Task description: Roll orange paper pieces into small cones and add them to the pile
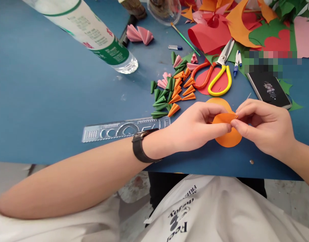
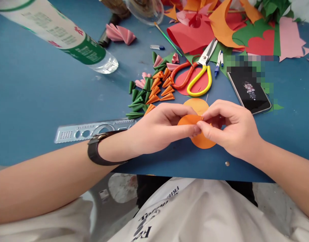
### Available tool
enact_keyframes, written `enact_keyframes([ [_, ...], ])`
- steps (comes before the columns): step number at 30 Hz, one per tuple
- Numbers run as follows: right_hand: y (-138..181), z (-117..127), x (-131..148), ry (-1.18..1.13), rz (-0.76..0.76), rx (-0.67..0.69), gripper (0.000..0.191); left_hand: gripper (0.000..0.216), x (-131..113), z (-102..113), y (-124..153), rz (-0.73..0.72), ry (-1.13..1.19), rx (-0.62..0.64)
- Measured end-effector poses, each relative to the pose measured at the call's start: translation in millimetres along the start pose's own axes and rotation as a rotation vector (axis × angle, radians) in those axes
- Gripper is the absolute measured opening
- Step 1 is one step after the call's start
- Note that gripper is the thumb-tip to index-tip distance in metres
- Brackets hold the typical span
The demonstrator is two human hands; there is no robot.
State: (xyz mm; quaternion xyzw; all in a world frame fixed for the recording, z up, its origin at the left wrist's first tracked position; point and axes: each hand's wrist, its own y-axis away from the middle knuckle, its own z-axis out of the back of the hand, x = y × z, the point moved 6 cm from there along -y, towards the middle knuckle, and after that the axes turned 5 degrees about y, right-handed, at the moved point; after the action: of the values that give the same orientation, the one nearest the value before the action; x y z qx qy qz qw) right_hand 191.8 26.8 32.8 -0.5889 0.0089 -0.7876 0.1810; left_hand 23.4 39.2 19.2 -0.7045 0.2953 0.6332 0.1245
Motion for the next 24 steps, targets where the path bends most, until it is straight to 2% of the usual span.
enact_keyframes([
  [3,0.3,2.7,4.1,0.043,0.033,0.011,0.011,0.013,0.9,-0.9,0.6,0.004,0.034,0.021],
  [9,1.2,5.5,15.0,0.098,0.121,-0.032,0.016,0.011,-2.2,-0.9,2.1,0.001,0.029,0.048],
  [14,0.9,-0.2,5.4,0.001,0.020,-0.001,0.016,0.011,-5.0,-1.0,2.1,-0.019,-0.052,0.062],
  [20,-2.4,-2.2,-1.2,-0.187,-0.061,-0.037,0.023,0.009,-13.8,-1.7,5.4,-0.219,-0.298,0.004],
  [24,-4.4,-3.1,-3.5,-0.230,-0.113,-0.048,0.026,0.013,-15.7,-1.4,6.2,-0.268,-0.325,-0.016],
])
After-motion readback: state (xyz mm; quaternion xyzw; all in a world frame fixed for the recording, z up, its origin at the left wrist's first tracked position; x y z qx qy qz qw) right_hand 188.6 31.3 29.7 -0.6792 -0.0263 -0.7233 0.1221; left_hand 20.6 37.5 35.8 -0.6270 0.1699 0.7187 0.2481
